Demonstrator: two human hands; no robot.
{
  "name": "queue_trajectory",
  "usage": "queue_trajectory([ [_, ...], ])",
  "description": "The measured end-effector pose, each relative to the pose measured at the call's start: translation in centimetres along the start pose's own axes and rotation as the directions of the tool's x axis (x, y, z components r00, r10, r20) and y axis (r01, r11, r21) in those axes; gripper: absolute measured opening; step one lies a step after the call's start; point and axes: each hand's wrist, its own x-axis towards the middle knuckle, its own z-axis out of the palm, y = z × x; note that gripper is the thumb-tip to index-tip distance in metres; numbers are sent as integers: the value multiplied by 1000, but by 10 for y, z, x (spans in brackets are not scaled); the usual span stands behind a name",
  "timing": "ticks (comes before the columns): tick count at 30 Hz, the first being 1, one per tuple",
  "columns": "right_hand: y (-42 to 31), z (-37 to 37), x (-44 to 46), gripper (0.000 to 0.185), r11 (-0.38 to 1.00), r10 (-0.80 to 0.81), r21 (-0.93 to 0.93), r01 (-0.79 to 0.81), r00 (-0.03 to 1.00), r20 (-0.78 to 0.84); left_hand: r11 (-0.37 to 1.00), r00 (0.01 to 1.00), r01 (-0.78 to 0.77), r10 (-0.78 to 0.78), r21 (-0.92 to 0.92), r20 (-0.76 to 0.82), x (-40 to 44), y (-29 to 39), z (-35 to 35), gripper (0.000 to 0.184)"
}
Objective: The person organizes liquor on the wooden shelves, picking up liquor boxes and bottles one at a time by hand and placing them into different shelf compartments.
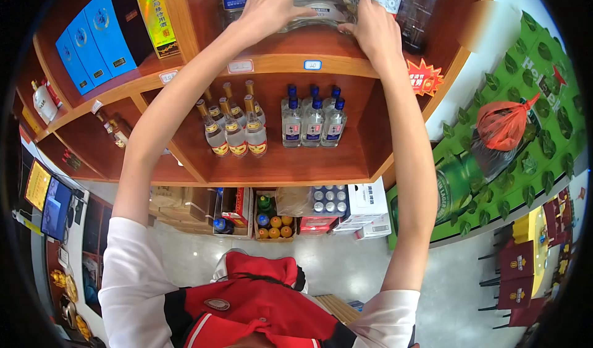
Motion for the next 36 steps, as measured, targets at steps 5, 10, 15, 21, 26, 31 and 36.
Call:
queue_trajectory([
  [5,-27,-22,-30,56,1000,30,12,-29,990,-139,980,998,-25,12,-197,-64,-39,27,-59,82],
  [10,-48,-16,-67,44,923,200,366,-119,961,-192,943,877,-268,155,-197,-455,-155,41,-83,43],
  [15,-97,-26,-121,25,893,247,447,-56,891,-382,961,925,-182,96,-210,-367,-318,-1,-136,27],
  [21,-190,8,-224,14,591,-87,774,227,972,-218,510,502,852,-860,-118,-89,-500,-166,-148,16],
  [26,-311,43,-285,17,521,-329,834,-180,859,391,427,425,904,-883,32,-201,-583,-354,-135,56],
  [31,-430,108,-350,13,535,-283,702,-470,683,673,371,361,928,-893,16,-269,-562,-516,-117,82],
  [36,-525,121,-357,12,568,-141,552,-610,589,796,477,462,872,-729,110,-504,-551,-593,-82,104],
])
